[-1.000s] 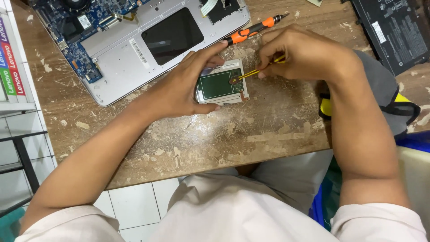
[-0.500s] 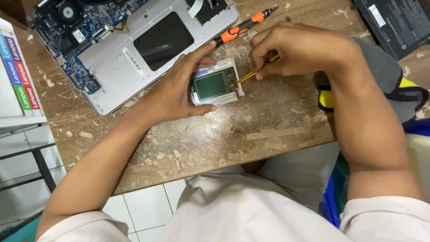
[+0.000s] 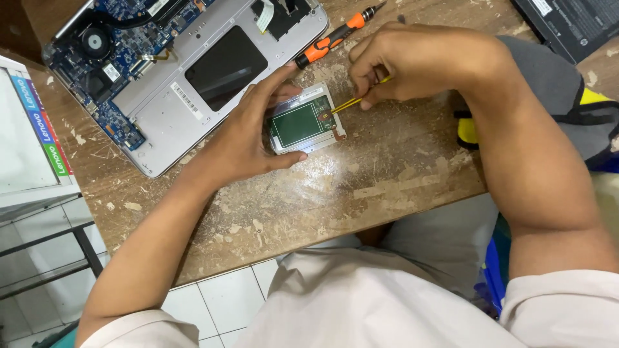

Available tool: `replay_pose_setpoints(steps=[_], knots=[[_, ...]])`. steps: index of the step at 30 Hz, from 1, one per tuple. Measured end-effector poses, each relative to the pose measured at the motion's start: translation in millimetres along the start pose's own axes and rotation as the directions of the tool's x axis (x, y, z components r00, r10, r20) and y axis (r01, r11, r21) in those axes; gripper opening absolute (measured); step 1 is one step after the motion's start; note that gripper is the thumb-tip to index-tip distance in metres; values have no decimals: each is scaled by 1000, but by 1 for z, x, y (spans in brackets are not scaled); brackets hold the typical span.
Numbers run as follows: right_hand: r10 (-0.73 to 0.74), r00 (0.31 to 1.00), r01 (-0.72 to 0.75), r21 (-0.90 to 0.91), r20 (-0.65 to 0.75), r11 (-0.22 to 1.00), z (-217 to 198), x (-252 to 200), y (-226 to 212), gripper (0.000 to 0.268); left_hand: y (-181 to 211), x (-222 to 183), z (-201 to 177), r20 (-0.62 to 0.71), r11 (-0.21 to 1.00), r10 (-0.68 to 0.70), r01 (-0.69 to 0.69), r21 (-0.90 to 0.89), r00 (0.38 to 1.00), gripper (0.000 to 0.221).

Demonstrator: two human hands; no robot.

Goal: Using a precision screwdriver to clean or pry the edges of a small electronic display component on a repair bench.

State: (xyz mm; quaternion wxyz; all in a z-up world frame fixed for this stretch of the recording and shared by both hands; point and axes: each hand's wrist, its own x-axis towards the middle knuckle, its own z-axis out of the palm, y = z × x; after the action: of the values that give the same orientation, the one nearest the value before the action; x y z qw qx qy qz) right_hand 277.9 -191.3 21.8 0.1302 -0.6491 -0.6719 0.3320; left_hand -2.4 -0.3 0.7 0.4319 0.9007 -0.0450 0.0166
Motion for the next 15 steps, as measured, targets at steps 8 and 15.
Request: replay_pose_setpoints(steps=[8, 15], knots=[[231, 957, -231, -22, 176, 973, -10, 0, -23, 7, 7, 2, -2, -1, 1000, -21, 21, -9, 1000, 130], [-22, 998, 17, -76, -57, 997, -7, -1, -14, 10, 7, 2, -2, 1, 1000, -13, 13, -22, 1000, 129]])
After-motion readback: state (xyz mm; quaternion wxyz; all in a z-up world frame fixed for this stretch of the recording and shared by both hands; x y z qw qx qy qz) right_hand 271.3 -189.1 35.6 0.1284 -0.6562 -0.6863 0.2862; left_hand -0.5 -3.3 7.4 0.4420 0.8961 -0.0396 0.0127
